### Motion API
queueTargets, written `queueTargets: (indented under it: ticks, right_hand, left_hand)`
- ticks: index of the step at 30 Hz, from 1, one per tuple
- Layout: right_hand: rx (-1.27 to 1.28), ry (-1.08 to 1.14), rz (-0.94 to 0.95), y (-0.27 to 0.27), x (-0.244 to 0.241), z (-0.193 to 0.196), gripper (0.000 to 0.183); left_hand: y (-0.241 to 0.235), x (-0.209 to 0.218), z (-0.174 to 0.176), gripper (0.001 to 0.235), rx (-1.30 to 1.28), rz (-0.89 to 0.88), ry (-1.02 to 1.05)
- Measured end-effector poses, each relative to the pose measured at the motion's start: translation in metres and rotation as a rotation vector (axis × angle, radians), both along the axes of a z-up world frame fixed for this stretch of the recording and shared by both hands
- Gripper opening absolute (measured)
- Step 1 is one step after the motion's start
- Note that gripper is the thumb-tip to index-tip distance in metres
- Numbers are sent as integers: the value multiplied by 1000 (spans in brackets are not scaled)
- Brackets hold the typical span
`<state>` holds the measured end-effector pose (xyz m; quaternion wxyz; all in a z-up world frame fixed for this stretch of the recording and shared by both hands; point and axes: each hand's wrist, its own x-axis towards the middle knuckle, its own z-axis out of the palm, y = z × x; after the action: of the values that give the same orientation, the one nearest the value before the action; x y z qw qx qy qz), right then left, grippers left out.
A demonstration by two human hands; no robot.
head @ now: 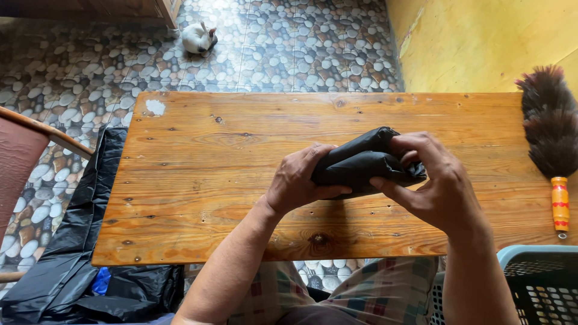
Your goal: The person folds a large black plastic bag on a wooden table. They use a feather duster to smooth the bag before folding it into a compact rectangular shape. Finally, they place the folded bag into a plastic basket.
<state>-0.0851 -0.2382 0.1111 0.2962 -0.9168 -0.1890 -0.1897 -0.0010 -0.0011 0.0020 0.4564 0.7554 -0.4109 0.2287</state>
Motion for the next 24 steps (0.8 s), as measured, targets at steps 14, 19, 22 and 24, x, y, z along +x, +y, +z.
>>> queueTargets:
  ticks: [14,19,22,24]
  right_hand:
    - [-14,-89,147,3,8,6,47]
    - [-17,105,145,5,10,23,48]
    - [-28,96,181,5,12,24,50]
    - [-38,78,173,2,12,21,52]
  left_hand:
    - [1,0,-1,69,16,6,29]
    - [1,0,-1,70,25,-10,-3]
    - [0,1,-3,70,33,18,15]
    - [0,1,-2,69,21,8,13]
